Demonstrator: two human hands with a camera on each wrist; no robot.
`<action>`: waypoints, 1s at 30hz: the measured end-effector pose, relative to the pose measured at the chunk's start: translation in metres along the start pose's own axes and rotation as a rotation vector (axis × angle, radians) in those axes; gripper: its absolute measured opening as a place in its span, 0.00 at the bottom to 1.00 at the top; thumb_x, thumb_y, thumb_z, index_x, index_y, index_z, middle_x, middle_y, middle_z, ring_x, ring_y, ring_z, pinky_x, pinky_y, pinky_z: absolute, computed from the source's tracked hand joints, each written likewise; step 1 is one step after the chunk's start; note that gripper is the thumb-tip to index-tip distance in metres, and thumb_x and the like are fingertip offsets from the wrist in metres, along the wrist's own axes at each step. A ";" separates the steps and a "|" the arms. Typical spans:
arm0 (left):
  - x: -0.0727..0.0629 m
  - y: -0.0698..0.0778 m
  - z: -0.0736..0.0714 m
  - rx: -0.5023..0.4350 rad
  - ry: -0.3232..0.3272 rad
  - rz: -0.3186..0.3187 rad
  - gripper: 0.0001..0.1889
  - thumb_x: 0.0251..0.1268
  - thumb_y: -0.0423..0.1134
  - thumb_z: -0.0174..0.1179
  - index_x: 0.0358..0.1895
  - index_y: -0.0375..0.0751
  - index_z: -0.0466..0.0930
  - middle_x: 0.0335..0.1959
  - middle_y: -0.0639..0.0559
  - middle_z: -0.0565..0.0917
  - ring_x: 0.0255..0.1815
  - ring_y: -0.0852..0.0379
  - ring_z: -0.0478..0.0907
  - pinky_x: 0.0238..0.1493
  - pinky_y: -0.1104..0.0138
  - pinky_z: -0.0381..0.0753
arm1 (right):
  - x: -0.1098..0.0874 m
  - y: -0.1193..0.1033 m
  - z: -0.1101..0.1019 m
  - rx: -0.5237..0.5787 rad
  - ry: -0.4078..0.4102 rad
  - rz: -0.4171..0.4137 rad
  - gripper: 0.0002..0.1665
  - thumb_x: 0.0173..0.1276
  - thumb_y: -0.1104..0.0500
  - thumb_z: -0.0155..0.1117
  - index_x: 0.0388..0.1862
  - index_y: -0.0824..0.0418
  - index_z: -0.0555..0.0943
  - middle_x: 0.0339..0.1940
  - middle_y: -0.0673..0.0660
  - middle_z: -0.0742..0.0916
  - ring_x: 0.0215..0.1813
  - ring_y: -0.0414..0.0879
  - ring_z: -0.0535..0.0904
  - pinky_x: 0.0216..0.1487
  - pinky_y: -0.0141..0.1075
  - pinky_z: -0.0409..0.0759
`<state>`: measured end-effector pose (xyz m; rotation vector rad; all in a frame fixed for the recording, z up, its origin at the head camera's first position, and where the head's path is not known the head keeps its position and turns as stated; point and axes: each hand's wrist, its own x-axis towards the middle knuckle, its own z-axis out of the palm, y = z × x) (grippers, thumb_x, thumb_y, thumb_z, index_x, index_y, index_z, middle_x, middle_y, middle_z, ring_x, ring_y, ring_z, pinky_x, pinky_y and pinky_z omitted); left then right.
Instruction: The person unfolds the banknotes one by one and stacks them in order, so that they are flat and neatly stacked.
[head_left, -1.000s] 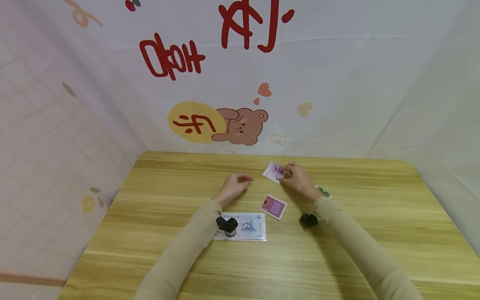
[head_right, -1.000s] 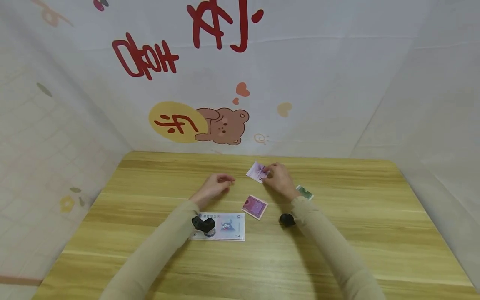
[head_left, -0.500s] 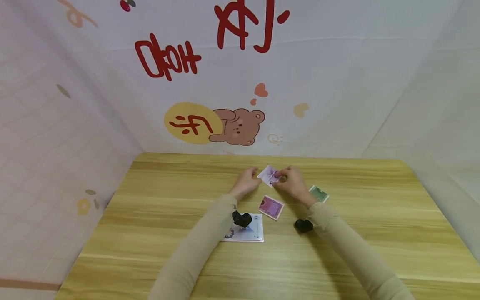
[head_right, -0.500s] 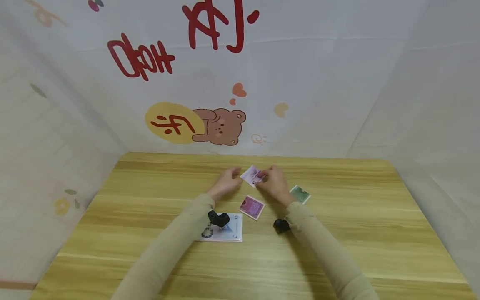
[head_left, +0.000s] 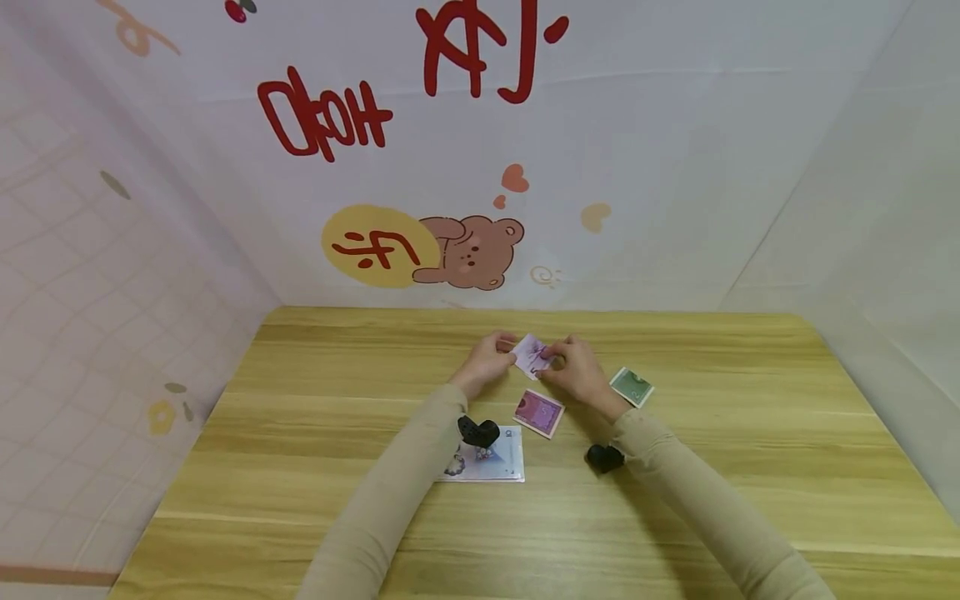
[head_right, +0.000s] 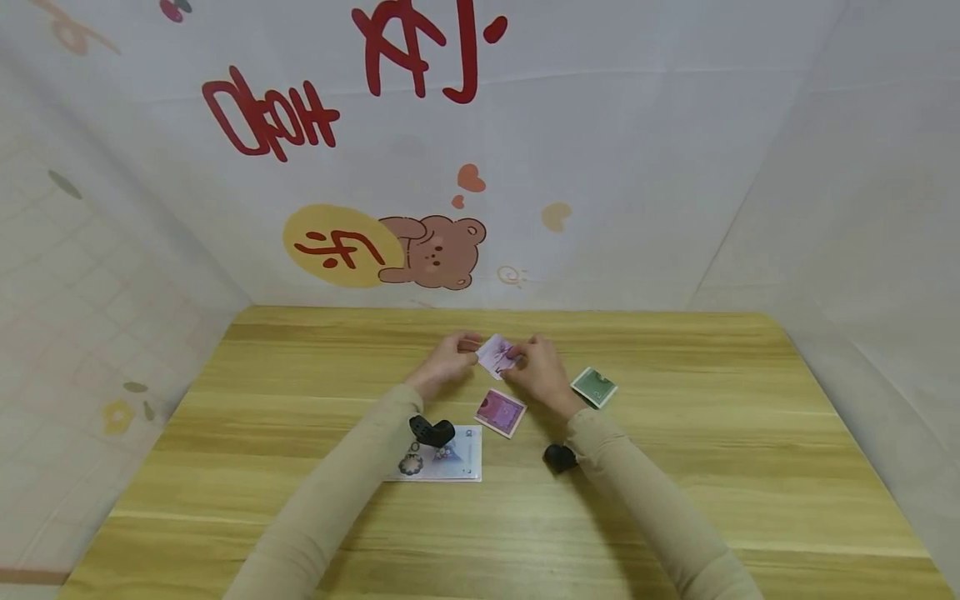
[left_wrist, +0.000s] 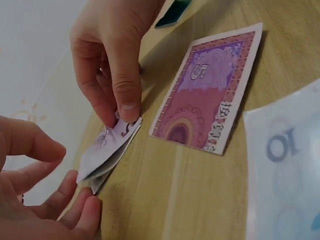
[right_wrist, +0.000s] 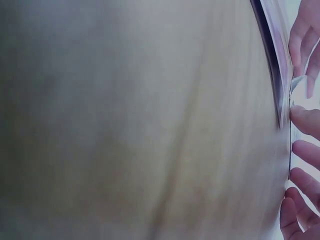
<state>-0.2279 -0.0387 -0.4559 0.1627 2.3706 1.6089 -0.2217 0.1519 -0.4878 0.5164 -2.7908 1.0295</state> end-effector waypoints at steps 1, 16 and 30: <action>0.000 -0.001 -0.001 -0.025 -0.007 0.000 0.23 0.58 0.23 0.53 0.60 0.28 0.72 0.54 0.34 0.76 0.56 0.42 0.73 0.56 0.59 0.73 | 0.000 -0.001 0.000 -0.001 -0.004 0.002 0.19 0.48 0.61 0.78 0.39 0.68 0.86 0.33 0.62 0.79 0.36 0.54 0.71 0.38 0.45 0.69; 0.000 -0.012 0.002 -0.326 0.009 0.036 0.25 0.50 0.12 0.51 0.56 0.22 0.71 0.51 0.30 0.76 0.48 0.44 0.76 0.46 0.66 0.77 | -0.004 -0.015 0.004 0.002 -0.024 0.047 0.21 0.50 0.61 0.77 0.41 0.69 0.84 0.44 0.67 0.80 0.50 0.62 0.73 0.54 0.52 0.69; 0.001 -0.019 0.002 -0.284 0.111 0.043 0.18 0.50 0.13 0.53 0.47 0.23 0.78 0.44 0.34 0.81 0.47 0.44 0.78 0.43 0.68 0.78 | -0.006 -0.016 0.006 -0.041 -0.085 0.078 0.30 0.48 0.51 0.80 0.46 0.66 0.80 0.50 0.67 0.76 0.56 0.62 0.68 0.58 0.53 0.68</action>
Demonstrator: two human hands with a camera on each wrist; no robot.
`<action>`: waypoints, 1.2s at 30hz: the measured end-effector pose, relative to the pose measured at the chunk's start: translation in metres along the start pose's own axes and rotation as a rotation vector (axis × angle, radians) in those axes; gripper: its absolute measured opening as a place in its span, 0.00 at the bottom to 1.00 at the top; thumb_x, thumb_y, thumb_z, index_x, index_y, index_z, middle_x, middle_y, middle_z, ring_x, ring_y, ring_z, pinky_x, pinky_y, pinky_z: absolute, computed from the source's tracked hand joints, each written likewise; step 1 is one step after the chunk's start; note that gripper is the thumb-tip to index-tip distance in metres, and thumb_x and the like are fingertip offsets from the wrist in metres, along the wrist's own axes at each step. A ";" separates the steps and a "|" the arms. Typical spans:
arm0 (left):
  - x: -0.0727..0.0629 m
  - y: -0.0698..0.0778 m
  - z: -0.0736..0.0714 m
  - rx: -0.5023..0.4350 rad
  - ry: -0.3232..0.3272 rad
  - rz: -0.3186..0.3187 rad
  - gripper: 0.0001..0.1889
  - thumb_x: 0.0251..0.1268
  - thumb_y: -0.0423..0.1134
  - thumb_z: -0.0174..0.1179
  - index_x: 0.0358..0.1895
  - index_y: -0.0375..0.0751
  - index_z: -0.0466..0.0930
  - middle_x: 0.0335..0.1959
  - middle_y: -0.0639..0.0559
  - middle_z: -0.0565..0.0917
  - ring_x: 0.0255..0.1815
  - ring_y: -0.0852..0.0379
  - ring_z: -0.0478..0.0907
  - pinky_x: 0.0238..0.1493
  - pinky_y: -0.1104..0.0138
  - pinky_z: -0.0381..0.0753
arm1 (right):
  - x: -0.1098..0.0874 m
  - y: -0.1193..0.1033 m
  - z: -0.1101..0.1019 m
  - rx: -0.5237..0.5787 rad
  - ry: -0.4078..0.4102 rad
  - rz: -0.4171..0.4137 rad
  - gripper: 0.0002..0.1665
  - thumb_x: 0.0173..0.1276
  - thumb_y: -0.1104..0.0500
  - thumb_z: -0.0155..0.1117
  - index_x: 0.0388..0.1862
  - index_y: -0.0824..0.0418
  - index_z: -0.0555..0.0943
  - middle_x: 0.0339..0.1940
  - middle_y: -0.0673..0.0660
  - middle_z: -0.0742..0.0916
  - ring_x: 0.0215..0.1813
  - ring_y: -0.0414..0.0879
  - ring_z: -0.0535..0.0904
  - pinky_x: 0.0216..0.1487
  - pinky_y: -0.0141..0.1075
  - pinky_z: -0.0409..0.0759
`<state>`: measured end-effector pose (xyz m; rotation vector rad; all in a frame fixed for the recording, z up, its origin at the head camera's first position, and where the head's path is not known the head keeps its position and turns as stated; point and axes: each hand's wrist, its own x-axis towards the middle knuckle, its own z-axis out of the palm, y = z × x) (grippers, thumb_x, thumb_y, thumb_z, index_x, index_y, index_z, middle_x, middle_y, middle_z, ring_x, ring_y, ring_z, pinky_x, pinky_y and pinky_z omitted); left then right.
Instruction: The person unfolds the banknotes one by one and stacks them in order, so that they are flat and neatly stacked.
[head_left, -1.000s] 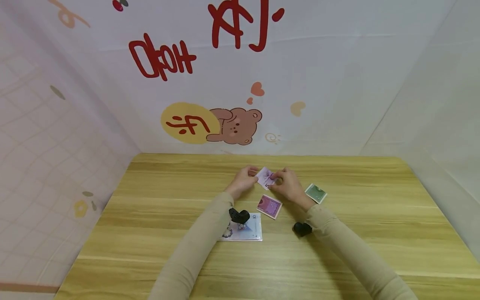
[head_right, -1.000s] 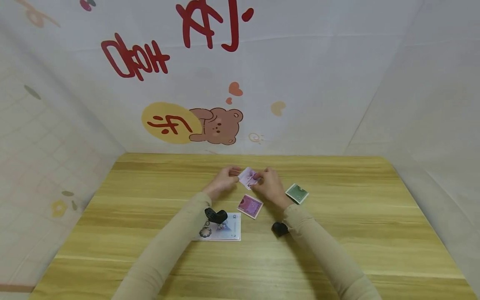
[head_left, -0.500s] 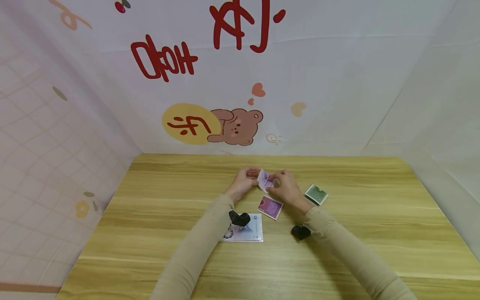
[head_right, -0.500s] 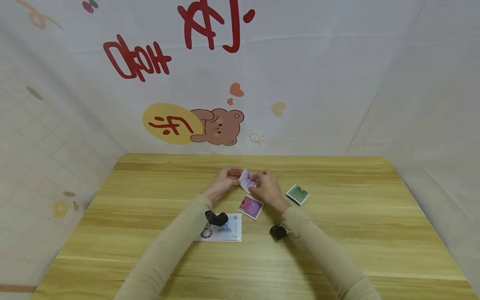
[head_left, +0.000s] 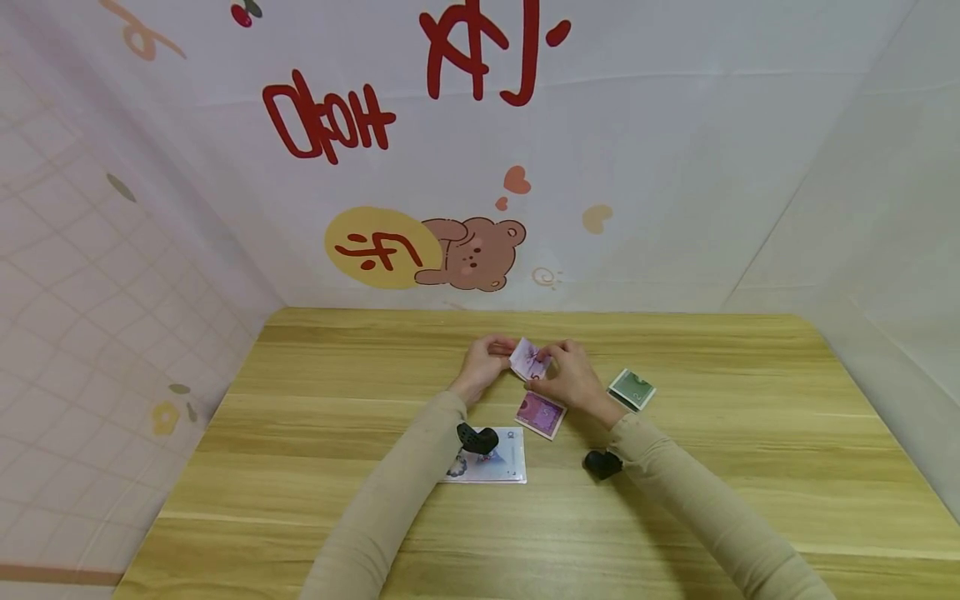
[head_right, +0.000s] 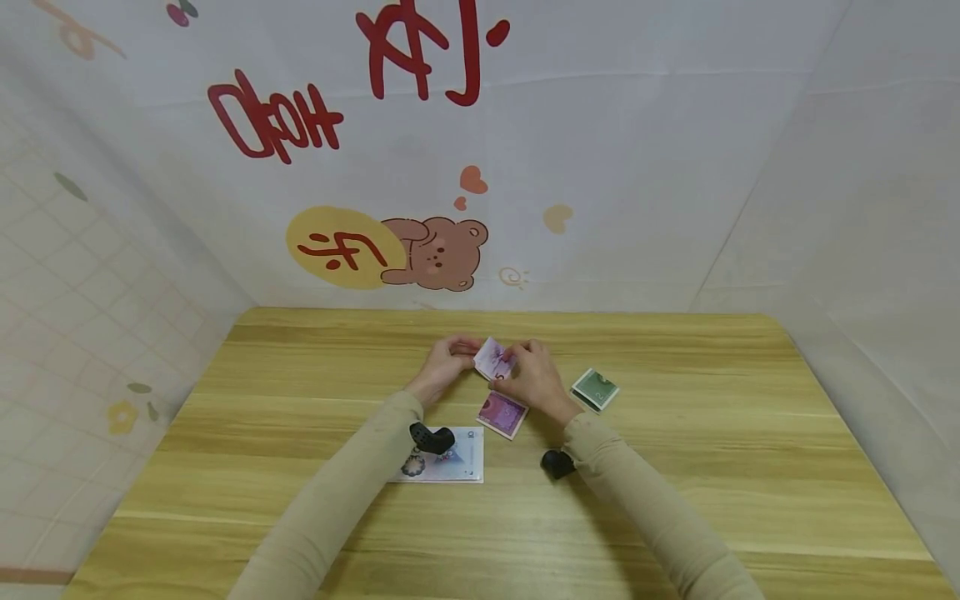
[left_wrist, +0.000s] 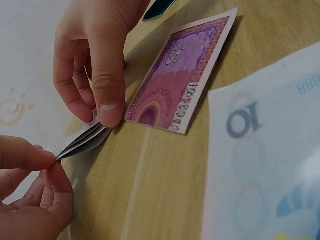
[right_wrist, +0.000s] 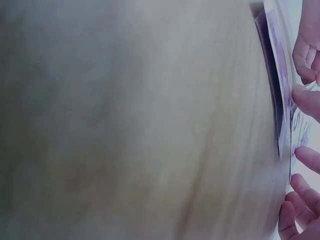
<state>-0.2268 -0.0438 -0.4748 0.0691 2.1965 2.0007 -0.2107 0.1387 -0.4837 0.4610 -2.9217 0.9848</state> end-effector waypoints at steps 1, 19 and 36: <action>0.000 0.000 0.000 0.006 0.003 0.006 0.18 0.50 0.14 0.53 0.47 0.23 0.78 0.44 0.34 0.81 0.47 0.45 0.78 0.42 0.69 0.77 | 0.000 -0.001 0.000 -0.001 -0.005 0.001 0.31 0.48 0.51 0.80 0.47 0.65 0.80 0.50 0.67 0.76 0.56 0.62 0.68 0.58 0.53 0.67; -0.002 0.001 -0.004 -0.109 -0.095 -0.017 0.18 0.60 0.17 0.54 0.55 0.21 0.71 0.56 0.29 0.74 0.57 0.38 0.74 0.57 0.55 0.75 | 0.001 -0.002 -0.005 0.071 0.013 -0.142 0.18 0.57 0.59 0.72 0.45 0.66 0.83 0.45 0.64 0.84 0.51 0.61 0.77 0.55 0.53 0.71; -0.007 0.005 -0.005 -0.269 -0.124 0.024 0.23 0.60 0.18 0.58 0.60 0.27 0.69 0.58 0.35 0.69 0.54 0.41 0.76 0.54 0.60 0.78 | -0.001 -0.013 -0.009 0.198 -0.031 -0.172 0.18 0.65 0.61 0.66 0.52 0.69 0.80 0.49 0.63 0.85 0.52 0.59 0.79 0.52 0.52 0.77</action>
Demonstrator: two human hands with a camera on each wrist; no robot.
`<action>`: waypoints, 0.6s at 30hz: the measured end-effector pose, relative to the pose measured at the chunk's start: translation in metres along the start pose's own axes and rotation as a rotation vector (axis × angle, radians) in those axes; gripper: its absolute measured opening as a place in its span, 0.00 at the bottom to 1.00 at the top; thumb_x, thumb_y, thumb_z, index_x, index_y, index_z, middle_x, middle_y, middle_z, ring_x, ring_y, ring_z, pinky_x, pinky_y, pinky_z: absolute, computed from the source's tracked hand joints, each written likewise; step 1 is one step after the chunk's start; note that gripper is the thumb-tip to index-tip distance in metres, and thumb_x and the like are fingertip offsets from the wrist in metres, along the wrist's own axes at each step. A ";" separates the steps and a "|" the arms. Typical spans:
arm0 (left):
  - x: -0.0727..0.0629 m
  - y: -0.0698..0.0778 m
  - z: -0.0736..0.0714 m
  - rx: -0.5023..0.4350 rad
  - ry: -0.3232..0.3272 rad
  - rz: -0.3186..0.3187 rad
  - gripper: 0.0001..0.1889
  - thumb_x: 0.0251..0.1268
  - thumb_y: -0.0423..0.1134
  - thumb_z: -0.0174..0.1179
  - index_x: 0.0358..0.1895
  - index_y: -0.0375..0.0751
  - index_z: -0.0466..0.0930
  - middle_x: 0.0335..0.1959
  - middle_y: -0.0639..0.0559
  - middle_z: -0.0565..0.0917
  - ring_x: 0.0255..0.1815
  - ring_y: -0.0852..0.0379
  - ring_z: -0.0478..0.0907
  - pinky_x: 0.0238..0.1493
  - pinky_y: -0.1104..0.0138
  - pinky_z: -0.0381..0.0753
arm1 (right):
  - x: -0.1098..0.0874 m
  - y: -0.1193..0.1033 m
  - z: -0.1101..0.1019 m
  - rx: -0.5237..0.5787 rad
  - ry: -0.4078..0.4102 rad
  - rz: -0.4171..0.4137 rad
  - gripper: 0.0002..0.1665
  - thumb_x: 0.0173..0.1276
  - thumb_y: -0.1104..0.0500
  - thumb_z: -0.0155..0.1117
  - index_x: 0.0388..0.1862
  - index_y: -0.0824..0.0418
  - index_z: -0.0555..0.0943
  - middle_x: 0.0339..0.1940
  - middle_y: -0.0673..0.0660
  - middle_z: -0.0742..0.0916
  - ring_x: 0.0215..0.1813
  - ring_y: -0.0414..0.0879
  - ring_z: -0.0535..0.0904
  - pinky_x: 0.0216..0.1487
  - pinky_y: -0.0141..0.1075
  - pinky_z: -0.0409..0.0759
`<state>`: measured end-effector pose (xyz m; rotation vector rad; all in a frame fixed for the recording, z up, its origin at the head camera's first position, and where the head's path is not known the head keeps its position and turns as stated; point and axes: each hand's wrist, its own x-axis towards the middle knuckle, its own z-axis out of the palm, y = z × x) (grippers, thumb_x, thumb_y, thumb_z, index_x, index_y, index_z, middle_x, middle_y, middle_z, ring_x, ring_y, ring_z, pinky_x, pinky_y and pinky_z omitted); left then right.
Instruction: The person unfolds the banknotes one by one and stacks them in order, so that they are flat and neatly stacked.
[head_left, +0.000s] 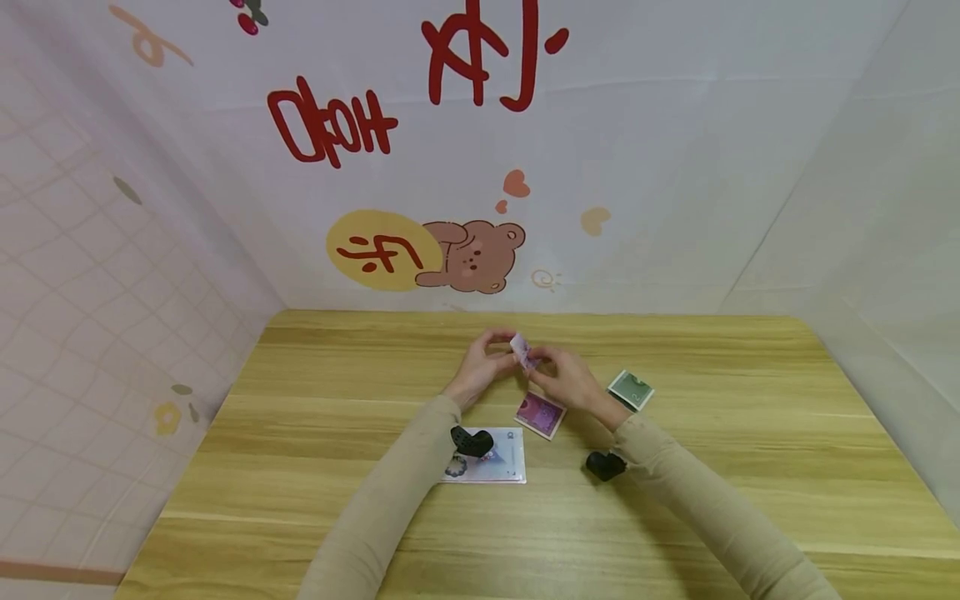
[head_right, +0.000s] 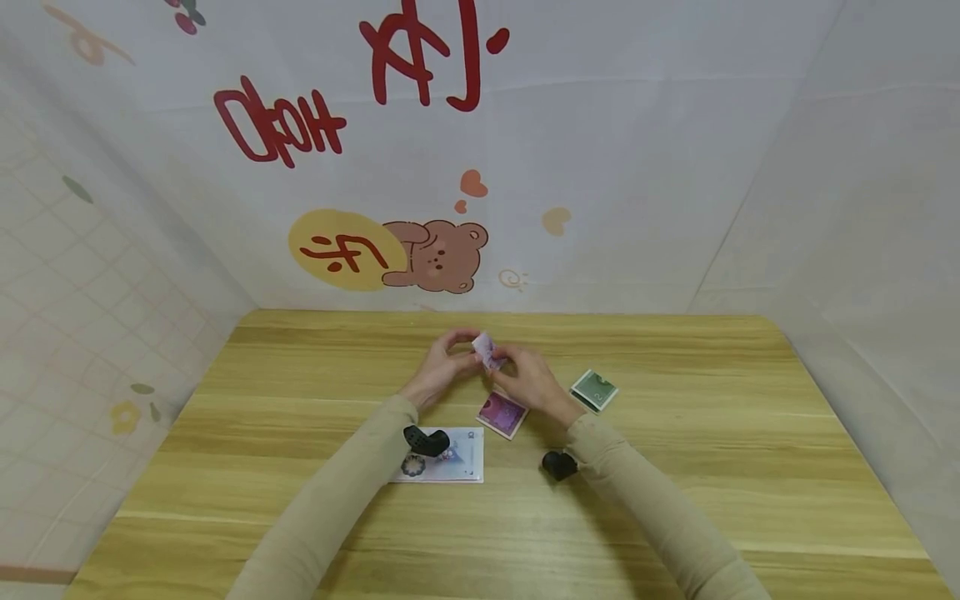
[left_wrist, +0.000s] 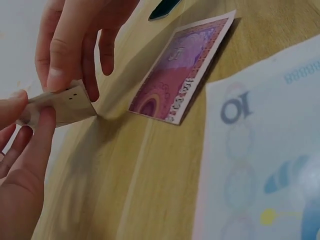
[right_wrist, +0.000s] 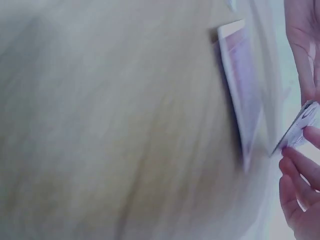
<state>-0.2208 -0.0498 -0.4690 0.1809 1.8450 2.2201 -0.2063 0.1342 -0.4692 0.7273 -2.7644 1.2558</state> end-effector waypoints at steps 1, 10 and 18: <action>0.000 0.001 0.000 -0.016 -0.004 0.000 0.23 0.61 0.19 0.58 0.60 0.28 0.69 0.58 0.35 0.70 0.54 0.42 0.77 0.53 0.60 0.78 | 0.000 -0.002 0.000 0.027 0.001 -0.002 0.18 0.66 0.62 0.65 0.53 0.69 0.79 0.50 0.64 0.84 0.53 0.59 0.79 0.52 0.52 0.77; -0.006 0.009 -0.004 0.041 -0.026 0.025 0.20 0.63 0.23 0.59 0.59 0.29 0.73 0.55 0.36 0.76 0.47 0.49 0.81 0.49 0.63 0.80 | 0.004 -0.017 0.002 0.129 0.058 -0.036 0.18 0.66 0.62 0.66 0.52 0.70 0.76 0.49 0.65 0.82 0.47 0.57 0.81 0.46 0.46 0.81; -0.014 0.014 -0.010 0.029 -0.053 0.077 0.19 0.63 0.23 0.60 0.58 0.28 0.75 0.52 0.38 0.78 0.43 0.52 0.82 0.50 0.59 0.80 | 0.004 -0.029 0.000 0.206 0.064 -0.010 0.19 0.65 0.63 0.68 0.52 0.69 0.76 0.50 0.65 0.81 0.47 0.58 0.81 0.47 0.47 0.81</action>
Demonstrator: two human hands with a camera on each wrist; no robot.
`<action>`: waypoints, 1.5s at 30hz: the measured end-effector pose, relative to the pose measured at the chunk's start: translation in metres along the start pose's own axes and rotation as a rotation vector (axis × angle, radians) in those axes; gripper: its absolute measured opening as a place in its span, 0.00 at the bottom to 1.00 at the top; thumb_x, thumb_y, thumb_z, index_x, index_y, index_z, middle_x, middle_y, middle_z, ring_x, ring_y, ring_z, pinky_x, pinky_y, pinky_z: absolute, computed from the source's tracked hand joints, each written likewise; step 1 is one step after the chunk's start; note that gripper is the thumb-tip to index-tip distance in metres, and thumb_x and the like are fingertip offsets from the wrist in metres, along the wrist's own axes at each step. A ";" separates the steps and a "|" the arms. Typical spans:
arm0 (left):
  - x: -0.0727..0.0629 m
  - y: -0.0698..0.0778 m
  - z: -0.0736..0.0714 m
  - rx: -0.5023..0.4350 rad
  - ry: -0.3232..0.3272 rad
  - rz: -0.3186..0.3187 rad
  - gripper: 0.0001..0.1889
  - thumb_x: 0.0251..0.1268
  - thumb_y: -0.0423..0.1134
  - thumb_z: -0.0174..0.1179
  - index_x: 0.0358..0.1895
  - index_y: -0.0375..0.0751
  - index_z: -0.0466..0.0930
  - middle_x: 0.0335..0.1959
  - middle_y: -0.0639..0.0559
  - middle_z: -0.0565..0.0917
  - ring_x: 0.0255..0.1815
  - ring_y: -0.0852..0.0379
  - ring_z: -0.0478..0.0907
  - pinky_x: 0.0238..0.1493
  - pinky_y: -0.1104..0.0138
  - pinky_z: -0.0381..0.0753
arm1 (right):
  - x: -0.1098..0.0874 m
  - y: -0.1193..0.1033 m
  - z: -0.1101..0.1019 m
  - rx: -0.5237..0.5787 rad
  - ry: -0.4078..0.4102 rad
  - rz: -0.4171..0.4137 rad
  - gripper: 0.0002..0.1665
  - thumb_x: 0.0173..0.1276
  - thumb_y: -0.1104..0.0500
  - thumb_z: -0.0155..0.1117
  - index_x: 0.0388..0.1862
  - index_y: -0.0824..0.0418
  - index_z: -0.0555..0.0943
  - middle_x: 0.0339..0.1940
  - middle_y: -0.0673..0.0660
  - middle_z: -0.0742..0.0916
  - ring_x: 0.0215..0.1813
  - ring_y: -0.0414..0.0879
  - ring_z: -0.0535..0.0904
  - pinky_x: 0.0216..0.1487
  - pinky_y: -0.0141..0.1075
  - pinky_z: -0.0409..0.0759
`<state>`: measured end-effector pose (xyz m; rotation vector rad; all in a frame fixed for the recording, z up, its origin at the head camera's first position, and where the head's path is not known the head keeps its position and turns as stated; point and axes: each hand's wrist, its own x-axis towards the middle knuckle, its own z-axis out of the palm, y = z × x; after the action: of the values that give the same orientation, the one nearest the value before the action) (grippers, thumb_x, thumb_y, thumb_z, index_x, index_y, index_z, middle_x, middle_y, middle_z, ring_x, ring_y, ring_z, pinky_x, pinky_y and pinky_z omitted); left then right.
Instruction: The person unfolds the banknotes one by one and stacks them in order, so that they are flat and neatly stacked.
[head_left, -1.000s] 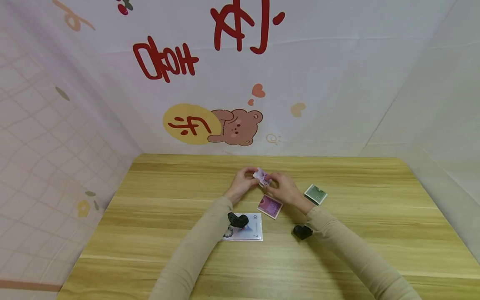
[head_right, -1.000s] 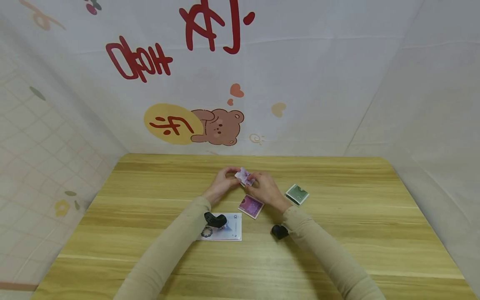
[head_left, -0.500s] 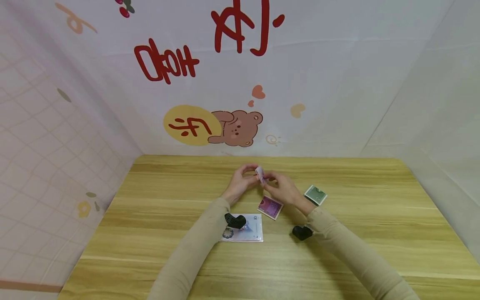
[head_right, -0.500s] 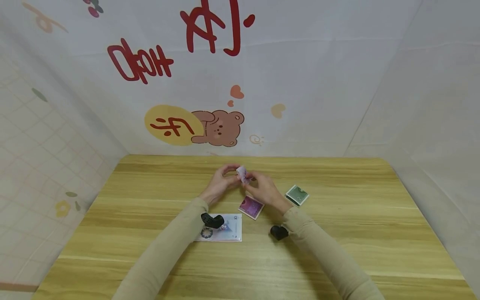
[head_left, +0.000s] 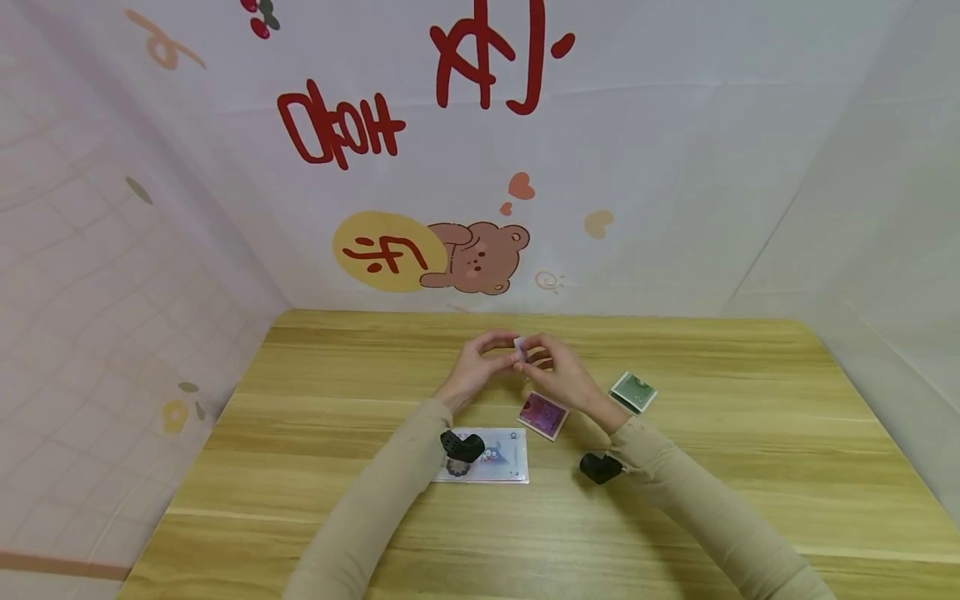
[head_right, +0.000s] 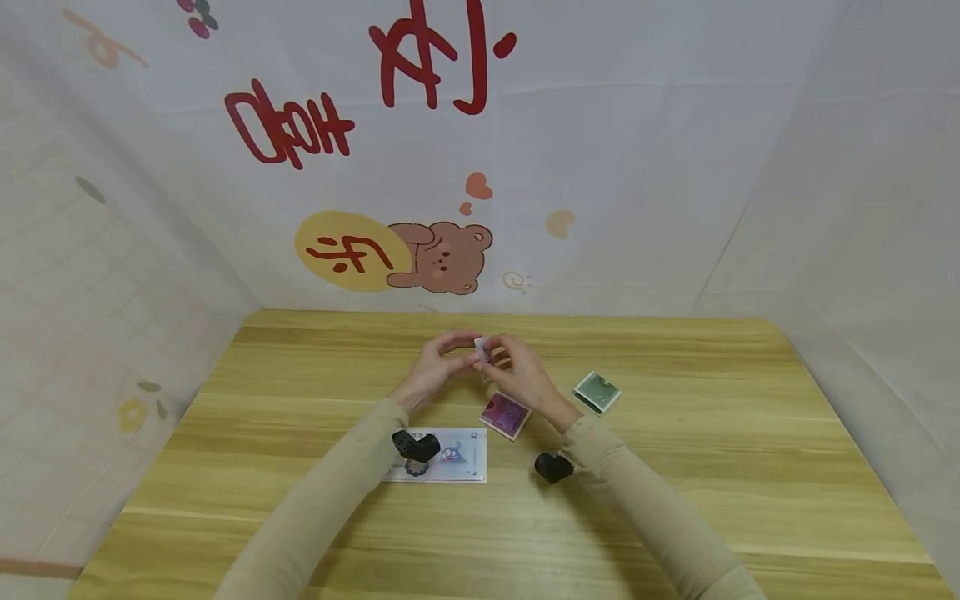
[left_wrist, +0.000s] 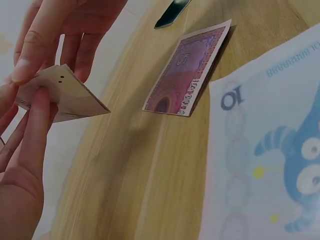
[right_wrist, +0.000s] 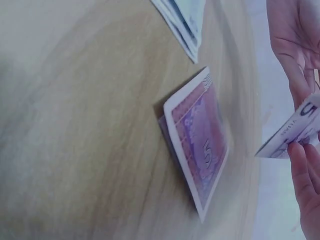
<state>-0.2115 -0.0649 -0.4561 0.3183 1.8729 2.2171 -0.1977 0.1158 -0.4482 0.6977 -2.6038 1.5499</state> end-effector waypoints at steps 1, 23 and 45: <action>-0.001 0.001 -0.001 -0.010 -0.008 0.002 0.19 0.63 0.23 0.60 0.58 0.28 0.75 0.53 0.38 0.78 0.43 0.52 0.82 0.51 0.57 0.80 | 0.000 -0.001 0.000 0.011 -0.003 0.000 0.20 0.65 0.63 0.68 0.52 0.69 0.76 0.50 0.65 0.81 0.47 0.59 0.81 0.47 0.47 0.81; -0.014 0.012 -0.014 0.044 -0.075 -0.031 0.19 0.63 0.23 0.59 0.58 0.26 0.75 0.55 0.34 0.78 0.47 0.46 0.82 0.53 0.54 0.78 | -0.006 -0.010 0.001 0.209 -0.100 -0.005 0.19 0.66 0.71 0.62 0.55 0.76 0.72 0.54 0.72 0.78 0.51 0.66 0.79 0.49 0.50 0.80; -0.019 0.006 -0.027 0.217 0.139 -0.078 0.19 0.62 0.20 0.53 0.56 0.29 0.77 0.43 0.39 0.82 0.42 0.54 0.78 0.43 0.63 0.82 | -0.017 -0.019 -0.019 0.187 -0.007 0.086 0.18 0.68 0.77 0.50 0.56 0.82 0.68 0.52 0.78 0.76 0.50 0.70 0.78 0.44 0.47 0.81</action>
<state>-0.2019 -0.0973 -0.4551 0.1263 2.1658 2.0361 -0.1790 0.1297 -0.4272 0.6094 -2.5488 1.8366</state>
